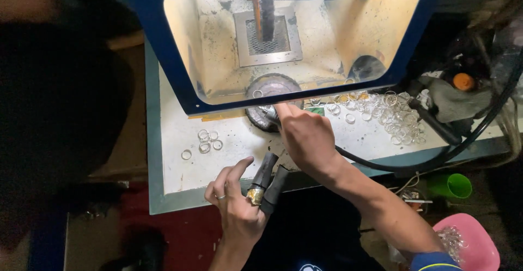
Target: The person uses a handheld rotary tool to grind the edges of small metal rings held with a finger guard. They repeatedly pick up rings, grind them against a rotating wheel, and place them back on the workbench.
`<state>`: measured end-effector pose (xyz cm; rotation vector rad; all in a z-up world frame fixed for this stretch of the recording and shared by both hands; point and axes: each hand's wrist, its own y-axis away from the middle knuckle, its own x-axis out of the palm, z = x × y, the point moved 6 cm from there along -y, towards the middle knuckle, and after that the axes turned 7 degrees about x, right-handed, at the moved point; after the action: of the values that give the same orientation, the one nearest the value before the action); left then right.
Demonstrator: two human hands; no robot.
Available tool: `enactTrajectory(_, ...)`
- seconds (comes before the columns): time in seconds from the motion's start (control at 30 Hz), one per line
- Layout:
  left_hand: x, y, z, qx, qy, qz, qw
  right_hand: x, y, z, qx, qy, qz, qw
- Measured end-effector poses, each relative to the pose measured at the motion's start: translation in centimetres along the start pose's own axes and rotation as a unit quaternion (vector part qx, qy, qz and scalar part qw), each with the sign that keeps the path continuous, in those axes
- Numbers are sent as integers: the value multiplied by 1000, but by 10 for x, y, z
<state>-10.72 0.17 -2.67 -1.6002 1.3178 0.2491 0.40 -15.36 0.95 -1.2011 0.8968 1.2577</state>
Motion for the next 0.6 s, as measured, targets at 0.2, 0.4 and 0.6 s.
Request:
enactTrajectory(0.2, 1, -5, -8, 16, -1, 10, 1000, -8, 6, -1, -24, -37, -14, 999)
enactTrajectory(0.4, -2, -16, -11, 25, -17, 49, 998, -6, 12, -11, -35, -112, -19, 993)
enactTrajectory(0.6, -3, -51, -16, 46, -51, 37, 997, -3, 13, -19, -30, -140, 5, 990)
